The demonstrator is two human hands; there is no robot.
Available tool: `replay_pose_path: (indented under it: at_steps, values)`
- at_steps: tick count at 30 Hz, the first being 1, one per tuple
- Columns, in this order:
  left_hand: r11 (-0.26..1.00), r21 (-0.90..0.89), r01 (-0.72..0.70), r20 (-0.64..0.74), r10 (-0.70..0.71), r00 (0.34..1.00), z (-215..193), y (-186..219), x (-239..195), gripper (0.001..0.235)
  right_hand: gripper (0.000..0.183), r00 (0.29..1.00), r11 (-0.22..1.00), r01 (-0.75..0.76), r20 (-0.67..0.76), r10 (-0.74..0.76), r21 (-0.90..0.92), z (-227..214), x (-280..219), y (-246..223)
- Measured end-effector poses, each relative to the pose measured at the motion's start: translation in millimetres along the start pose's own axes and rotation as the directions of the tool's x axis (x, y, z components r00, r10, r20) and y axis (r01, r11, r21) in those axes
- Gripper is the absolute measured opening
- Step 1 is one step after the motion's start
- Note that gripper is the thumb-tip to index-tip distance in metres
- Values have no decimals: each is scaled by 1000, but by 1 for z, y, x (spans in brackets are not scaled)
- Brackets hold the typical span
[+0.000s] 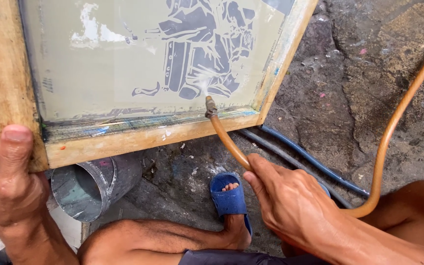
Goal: The person uses a hose to spray water on a framed screen, rinsing off residue and revealing a printed design. They hold the frame with one hand and direct the water stream with the other, repeatedly tilting the frame to clean different areas.
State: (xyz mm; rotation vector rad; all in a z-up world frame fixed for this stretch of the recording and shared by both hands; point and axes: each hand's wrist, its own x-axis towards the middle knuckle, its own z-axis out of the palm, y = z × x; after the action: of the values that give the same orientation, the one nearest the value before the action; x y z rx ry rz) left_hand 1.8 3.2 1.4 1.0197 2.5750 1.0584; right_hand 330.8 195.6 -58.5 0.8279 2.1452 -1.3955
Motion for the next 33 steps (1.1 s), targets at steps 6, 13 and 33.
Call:
replay_pose_path:
  at_steps: [6, 13, 33]
  values:
    - [998, 48, 49, 17, -50, 999, -3, -1, -4, 54, 21, 996, 995, 84, 12, -85, 57, 6, -9, 3]
    - [991, 21, 134, 33, -135, 990, 0, 7, -2, 54, 19, 996, 993, -76, 47, 80, -86, 13, -4, 29]
    - [990, -141, -19, 145, 39, 989, 14, 8, 1, 52, 19, 1000, 999, -24, -3, 24, -42, 10, -5, 55]
